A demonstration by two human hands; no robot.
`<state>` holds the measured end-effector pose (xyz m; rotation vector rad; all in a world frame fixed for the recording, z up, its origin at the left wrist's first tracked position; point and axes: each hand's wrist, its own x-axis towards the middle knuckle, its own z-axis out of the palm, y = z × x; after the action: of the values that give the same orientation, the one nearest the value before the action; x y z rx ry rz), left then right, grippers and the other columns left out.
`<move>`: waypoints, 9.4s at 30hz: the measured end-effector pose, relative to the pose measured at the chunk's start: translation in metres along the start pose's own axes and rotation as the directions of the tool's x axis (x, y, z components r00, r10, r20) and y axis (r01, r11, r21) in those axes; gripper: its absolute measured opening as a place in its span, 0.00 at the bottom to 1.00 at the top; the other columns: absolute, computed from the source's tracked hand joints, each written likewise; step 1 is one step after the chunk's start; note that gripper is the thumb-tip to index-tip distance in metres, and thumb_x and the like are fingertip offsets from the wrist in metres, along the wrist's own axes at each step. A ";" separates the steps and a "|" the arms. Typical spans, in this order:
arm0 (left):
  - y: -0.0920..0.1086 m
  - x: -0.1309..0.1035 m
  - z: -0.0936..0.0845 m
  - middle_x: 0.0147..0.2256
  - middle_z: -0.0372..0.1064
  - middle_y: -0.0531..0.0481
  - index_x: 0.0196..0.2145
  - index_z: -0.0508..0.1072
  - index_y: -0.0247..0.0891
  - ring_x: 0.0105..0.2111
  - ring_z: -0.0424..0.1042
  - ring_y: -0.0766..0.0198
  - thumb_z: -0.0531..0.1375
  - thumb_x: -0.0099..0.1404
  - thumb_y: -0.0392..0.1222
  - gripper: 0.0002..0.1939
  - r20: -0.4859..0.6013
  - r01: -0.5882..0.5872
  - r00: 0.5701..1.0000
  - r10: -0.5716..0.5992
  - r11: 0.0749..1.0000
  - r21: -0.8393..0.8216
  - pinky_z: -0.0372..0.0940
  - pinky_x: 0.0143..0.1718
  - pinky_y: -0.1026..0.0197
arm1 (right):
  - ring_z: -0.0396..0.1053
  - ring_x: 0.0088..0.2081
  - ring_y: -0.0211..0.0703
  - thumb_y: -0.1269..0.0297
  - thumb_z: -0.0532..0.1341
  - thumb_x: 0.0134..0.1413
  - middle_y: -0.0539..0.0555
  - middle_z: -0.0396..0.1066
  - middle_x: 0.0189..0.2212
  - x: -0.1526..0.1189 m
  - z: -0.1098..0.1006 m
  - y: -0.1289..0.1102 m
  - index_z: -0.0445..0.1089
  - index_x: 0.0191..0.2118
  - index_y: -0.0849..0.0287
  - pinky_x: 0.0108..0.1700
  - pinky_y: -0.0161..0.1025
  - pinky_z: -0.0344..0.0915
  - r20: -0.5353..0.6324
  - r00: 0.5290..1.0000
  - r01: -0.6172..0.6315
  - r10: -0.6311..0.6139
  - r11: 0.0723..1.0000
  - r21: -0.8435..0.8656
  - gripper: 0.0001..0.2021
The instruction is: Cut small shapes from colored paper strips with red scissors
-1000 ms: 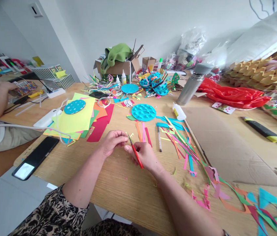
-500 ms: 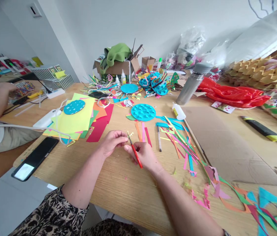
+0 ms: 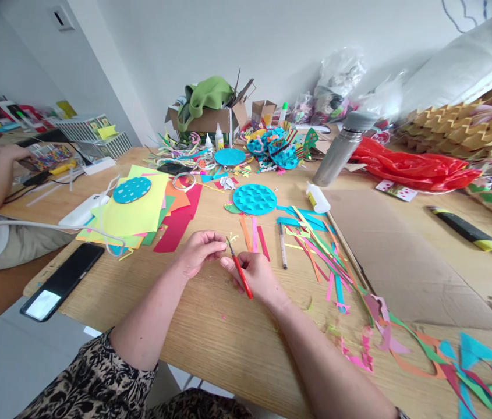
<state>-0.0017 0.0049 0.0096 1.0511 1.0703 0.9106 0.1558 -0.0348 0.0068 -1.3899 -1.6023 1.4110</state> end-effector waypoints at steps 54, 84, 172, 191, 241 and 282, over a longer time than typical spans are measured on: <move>0.002 0.000 -0.001 0.20 0.64 0.55 0.25 0.71 0.33 0.19 0.59 0.74 0.65 0.46 0.41 0.10 -0.008 0.000 1.000 0.000 1.000 0.010 0.50 0.21 0.68 | 0.61 0.13 0.34 0.39 0.60 0.45 0.49 0.65 0.13 0.001 0.002 0.001 0.58 0.18 0.58 0.14 0.29 0.52 0.000 1.000 -0.021 0.021 1.000 -0.005 0.26; 0.007 -0.001 -0.004 0.17 0.62 0.56 0.23 0.70 0.33 0.19 0.58 0.73 0.63 0.47 0.40 0.08 0.017 -0.017 1.000 0.016 0.999 0.048 0.48 0.19 0.68 | 0.59 0.13 0.34 0.39 0.60 0.47 0.49 0.63 0.12 0.000 0.003 0.003 0.57 0.18 0.58 0.15 0.30 0.52 0.004 1.000 0.005 -0.004 0.999 -0.039 0.26; 0.042 0.054 0.014 0.24 0.71 0.49 0.27 0.69 0.33 0.21 0.64 0.71 0.64 0.50 0.41 0.10 0.197 -0.060 0.980 0.023 0.980 0.188 0.54 0.21 0.67 | 0.60 0.24 0.36 0.64 0.62 0.37 0.47 0.64 0.22 0.054 -0.071 -0.048 0.63 0.28 0.59 0.28 0.35 0.56 -0.197 0.966 0.181 -0.165 0.981 0.064 0.09; 0.043 0.034 0.022 0.21 0.67 0.53 0.26 0.71 0.33 0.18 0.61 0.74 0.67 0.46 0.43 0.12 -0.008 -0.130 0.991 0.130 0.988 -0.087 0.54 0.21 0.67 | 0.62 0.25 0.37 0.60 0.66 0.39 0.47 0.65 0.22 0.046 -0.062 -0.059 0.65 0.29 0.59 0.30 0.36 0.59 -0.216 0.952 0.234 -0.217 0.971 0.055 0.12; 0.004 0.034 0.015 0.23 0.73 0.47 0.27 0.67 0.34 0.22 0.73 0.62 0.66 0.46 0.40 0.12 -0.231 -0.183 0.966 0.119 0.944 -0.275 0.65 0.26 0.61 | 0.57 0.22 0.35 0.43 0.57 0.50 0.48 0.62 0.19 0.053 -0.073 -0.036 0.61 0.24 0.59 0.23 0.33 0.52 0.087 0.978 0.208 -0.190 0.863 -0.460 0.21; 0.001 0.036 0.008 0.22 0.71 0.48 0.24 0.74 0.32 0.22 0.67 0.70 0.69 0.44 0.40 0.11 -0.102 -0.034 0.995 -0.001 0.940 -0.340 0.56 0.26 0.65 | 0.65 0.19 0.40 0.35 0.54 0.49 0.56 0.70 0.19 0.040 -0.080 -0.053 0.67 0.20 0.59 0.21 0.35 0.56 0.268 0.956 0.097 0.121 0.731 -0.676 0.29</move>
<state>0.0143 0.0370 0.0035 0.7313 0.9439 1.1273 0.2002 0.0348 0.0704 -1.6231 -2.4964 1.0952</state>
